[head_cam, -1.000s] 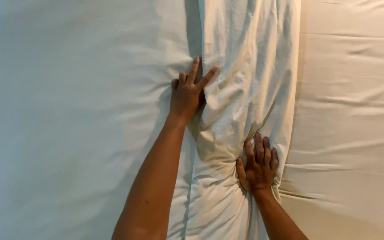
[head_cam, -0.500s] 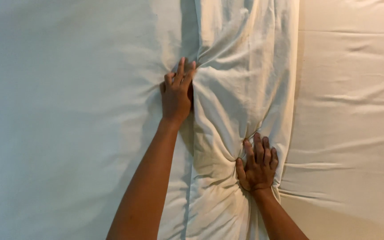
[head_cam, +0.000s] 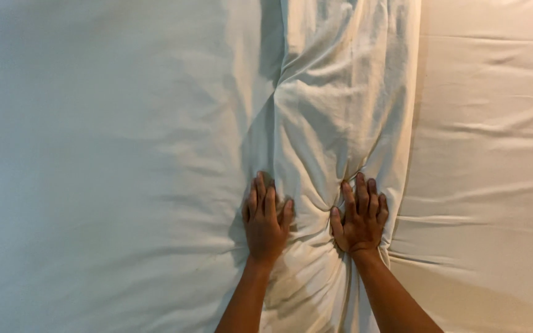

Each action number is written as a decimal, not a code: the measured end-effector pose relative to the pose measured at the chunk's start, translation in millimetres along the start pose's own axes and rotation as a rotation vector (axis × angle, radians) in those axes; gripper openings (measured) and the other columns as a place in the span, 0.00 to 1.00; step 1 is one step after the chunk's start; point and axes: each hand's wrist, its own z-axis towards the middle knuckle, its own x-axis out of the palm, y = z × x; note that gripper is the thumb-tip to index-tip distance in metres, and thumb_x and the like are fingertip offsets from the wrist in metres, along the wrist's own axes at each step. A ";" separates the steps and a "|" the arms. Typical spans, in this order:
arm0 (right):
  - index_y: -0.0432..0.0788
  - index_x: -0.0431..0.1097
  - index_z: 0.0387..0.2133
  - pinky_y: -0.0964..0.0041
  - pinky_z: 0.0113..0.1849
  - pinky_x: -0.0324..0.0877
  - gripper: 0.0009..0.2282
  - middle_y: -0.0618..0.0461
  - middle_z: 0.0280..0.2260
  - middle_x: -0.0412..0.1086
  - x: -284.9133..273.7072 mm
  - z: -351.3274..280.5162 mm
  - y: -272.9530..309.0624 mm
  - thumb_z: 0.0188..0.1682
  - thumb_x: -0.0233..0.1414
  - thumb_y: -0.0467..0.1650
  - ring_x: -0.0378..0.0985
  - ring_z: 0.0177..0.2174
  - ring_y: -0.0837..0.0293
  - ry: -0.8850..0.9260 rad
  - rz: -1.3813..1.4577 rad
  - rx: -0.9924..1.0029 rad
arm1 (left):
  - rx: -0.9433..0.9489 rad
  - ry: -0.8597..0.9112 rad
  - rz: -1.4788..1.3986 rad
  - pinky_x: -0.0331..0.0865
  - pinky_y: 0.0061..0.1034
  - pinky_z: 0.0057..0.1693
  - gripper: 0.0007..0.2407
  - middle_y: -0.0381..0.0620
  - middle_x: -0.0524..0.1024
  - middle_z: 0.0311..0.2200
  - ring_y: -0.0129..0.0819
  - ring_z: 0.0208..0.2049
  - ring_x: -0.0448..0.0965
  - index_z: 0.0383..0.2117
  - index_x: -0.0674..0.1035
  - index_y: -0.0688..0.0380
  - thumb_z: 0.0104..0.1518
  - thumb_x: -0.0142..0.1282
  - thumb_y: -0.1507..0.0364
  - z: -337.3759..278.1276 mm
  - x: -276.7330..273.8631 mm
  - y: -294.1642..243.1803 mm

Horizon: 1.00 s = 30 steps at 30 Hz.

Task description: The person smooths and folds a white bedsheet over a mattress. They move from one side of the bed to the other, tucking the sheet under the mattress and smoothing out wrinkles by hand.

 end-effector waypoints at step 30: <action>0.47 0.60 0.66 0.42 0.65 0.46 0.30 0.45 0.69 0.54 -39.6 10.3 -3.4 0.48 0.52 0.40 0.56 0.66 0.44 0.024 0.026 -0.040 | 0.055 -0.074 -0.025 0.57 0.37 0.67 0.15 0.43 0.74 0.62 0.46 0.65 0.69 0.57 0.79 0.57 0.66 0.53 0.67 -4.3 40.9 38.6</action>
